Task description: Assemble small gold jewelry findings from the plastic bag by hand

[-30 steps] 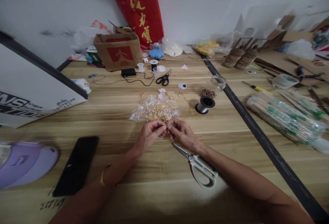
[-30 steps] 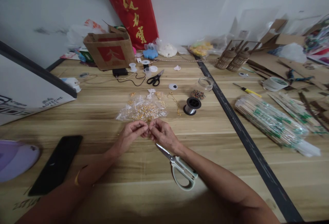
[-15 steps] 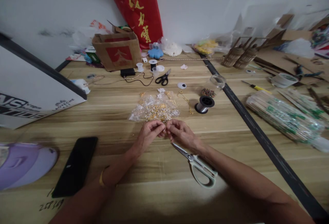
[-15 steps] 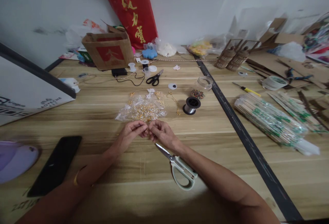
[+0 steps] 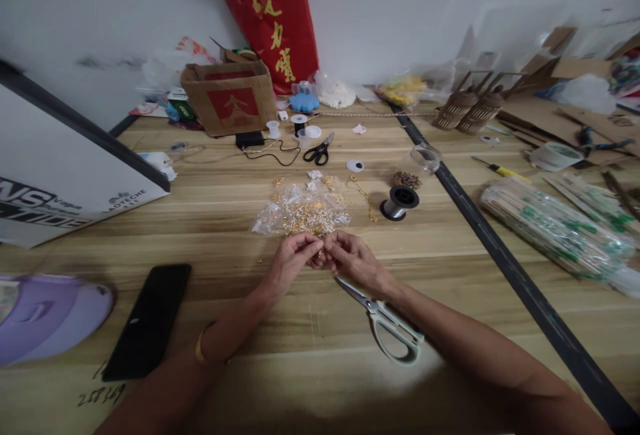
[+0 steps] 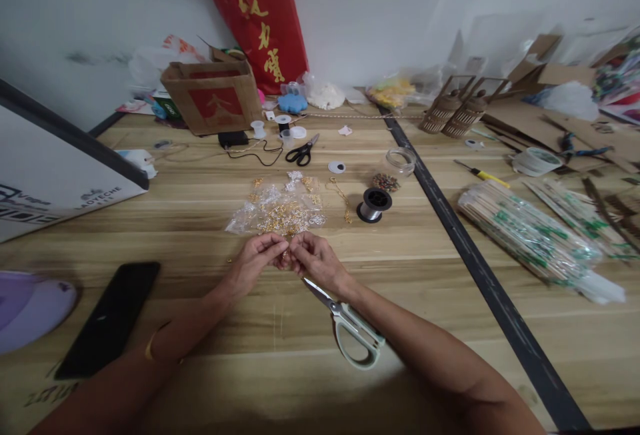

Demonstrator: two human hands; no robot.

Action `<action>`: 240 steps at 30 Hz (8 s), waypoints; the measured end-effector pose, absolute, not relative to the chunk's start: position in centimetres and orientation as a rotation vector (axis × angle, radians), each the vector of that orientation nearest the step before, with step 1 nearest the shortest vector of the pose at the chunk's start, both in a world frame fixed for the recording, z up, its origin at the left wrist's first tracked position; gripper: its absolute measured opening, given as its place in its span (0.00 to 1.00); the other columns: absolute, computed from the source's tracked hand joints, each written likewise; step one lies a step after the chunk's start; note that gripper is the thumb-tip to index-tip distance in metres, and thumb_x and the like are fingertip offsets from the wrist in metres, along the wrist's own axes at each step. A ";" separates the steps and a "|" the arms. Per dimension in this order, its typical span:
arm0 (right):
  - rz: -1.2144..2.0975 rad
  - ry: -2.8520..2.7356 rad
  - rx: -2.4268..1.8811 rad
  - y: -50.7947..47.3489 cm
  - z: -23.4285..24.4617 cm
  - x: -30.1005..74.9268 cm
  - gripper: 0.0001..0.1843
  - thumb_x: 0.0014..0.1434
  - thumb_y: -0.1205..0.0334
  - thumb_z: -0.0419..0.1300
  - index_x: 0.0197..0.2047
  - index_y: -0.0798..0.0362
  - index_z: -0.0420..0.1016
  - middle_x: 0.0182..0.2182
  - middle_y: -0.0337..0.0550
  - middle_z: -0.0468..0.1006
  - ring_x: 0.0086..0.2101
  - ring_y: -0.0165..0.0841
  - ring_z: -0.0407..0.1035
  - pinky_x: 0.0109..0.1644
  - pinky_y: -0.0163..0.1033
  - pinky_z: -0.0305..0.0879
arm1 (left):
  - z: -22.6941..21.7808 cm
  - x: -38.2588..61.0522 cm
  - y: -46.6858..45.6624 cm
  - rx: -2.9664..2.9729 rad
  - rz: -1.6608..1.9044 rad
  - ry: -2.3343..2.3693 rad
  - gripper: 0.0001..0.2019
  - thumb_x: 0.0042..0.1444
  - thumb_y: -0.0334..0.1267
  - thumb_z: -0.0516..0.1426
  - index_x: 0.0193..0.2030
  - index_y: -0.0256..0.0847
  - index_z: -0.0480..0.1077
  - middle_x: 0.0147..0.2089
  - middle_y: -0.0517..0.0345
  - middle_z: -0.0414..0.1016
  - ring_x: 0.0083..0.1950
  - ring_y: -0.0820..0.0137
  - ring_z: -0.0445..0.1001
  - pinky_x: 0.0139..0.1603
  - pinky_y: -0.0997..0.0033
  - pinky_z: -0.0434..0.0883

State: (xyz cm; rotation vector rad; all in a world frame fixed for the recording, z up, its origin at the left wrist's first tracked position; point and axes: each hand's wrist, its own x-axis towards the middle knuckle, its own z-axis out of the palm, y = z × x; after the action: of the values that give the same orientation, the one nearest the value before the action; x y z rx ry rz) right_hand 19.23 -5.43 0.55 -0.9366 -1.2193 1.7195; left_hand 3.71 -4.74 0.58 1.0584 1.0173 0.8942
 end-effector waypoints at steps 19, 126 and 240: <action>1.800 -1.073 -0.916 -5.4 -0.6 19.1 0.17 0.53 0.50 0.63 0.29 0.55 0.65 0.20 0.33 0.66 0.17 0.22 0.59 0.20 0.28 0.53 | -0.4 3.8 -5.3 1.549 1.136 1.271 0.06 0.51 0.37 0.59 0.29 0.36 0.70 0.25 0.59 0.73 0.26 0.74 0.72 0.29 0.77 0.69; 1.272 -1.587 -1.071 -5.7 -0.4 19.7 0.09 0.60 0.57 0.54 0.34 0.55 0.65 0.24 0.34 0.62 0.24 0.26 0.56 0.27 0.31 0.53 | 0.3 3.6 -5.0 1.529 1.138 1.189 0.05 0.48 0.34 0.61 0.31 0.35 0.76 0.32 0.54 0.78 0.34 0.70 0.75 0.36 0.75 0.72; 1.729 -1.403 -0.912 -4.8 -0.6 19.9 0.17 0.56 0.48 0.61 0.33 0.55 0.66 0.23 0.35 0.68 0.22 0.25 0.63 0.25 0.31 0.60 | 0.7 1.6 -3.3 1.368 0.702 0.939 0.12 0.51 0.43 0.59 0.29 0.34 0.71 0.25 0.59 0.70 0.27 0.76 0.66 0.31 0.76 0.65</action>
State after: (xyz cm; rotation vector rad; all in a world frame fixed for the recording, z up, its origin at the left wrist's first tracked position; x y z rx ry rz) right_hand 19.91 -4.75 -0.60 -0.9121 -1.4035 1.7295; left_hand 1.59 -3.28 0.65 1.3684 0.9388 0.7015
